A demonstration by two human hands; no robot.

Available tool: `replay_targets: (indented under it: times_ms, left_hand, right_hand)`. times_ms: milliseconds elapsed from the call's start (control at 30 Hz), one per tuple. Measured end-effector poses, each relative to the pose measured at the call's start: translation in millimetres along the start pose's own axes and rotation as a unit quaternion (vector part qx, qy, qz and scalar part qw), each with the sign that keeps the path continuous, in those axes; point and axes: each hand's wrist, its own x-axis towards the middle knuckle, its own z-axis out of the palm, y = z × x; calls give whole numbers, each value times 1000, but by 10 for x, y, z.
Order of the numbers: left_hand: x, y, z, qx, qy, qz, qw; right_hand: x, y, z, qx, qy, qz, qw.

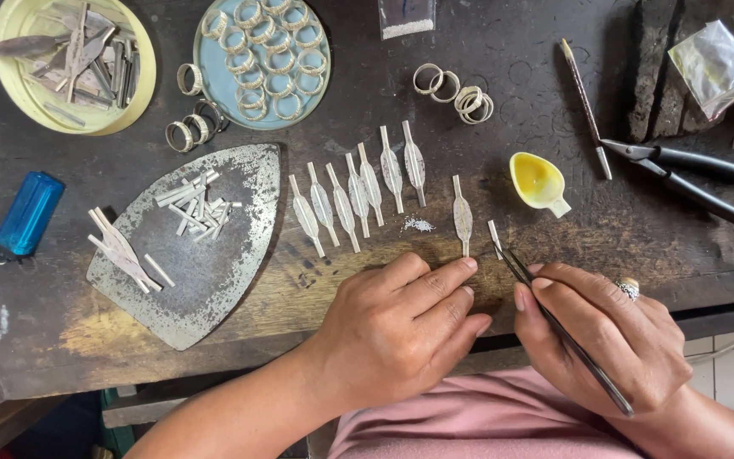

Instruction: Applying glue to small metal jewelry components using an applicator and tweezers at a workbench.

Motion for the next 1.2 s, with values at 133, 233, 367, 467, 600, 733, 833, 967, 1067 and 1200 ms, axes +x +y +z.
replay_targets:
  times_ms: [133, 233, 367, 467, 600, 733, 833, 967, 1067, 1200]
  left_hand:
    - [-7, 3, 4, 3, 5, -4, 1000]
    - [-5, 0, 7, 3, 8, -6, 1000]
    - [-3, 3, 9, -2, 9, -5, 1000]
    - [-7, 1, 11, 0, 11, -11, 1000]
    - [-10, -5, 4, -10, 6, -14, 1000]
    - [-16, -8, 4, -11, 3, -19, 1000]
    - [-10, -9, -8, -21, 1, -20, 1000]
    - [-17, -13, 2, -13, 5, -21, 1000]
    - [-14, -13, 2, -15, 9, -19, 1000]
    - [-17, -14, 4, -12, 8, -16, 1000]
  right_hand:
    - [-39, 19, 31, 10, 32, 7, 999]
    - [-68, 16, 9, 9, 20, 24, 999]
    - [-3, -4, 39, 15, 28, 35, 999]
    - [101, -24, 69, 34, 42, 18, 998]
    - [161, -33, 99, 25, 30, 12, 999]
    - [170, -21, 125, 30, 27, 8, 999]
    - [194, -19, 132, 30, 28, -1, 999]
    - [224, -19, 131, 38, 22, -9, 999]
    - [214, -16, 130, 46, 24, -5, 999]
    - [194, -3, 75, 52, 17, 40, 998]
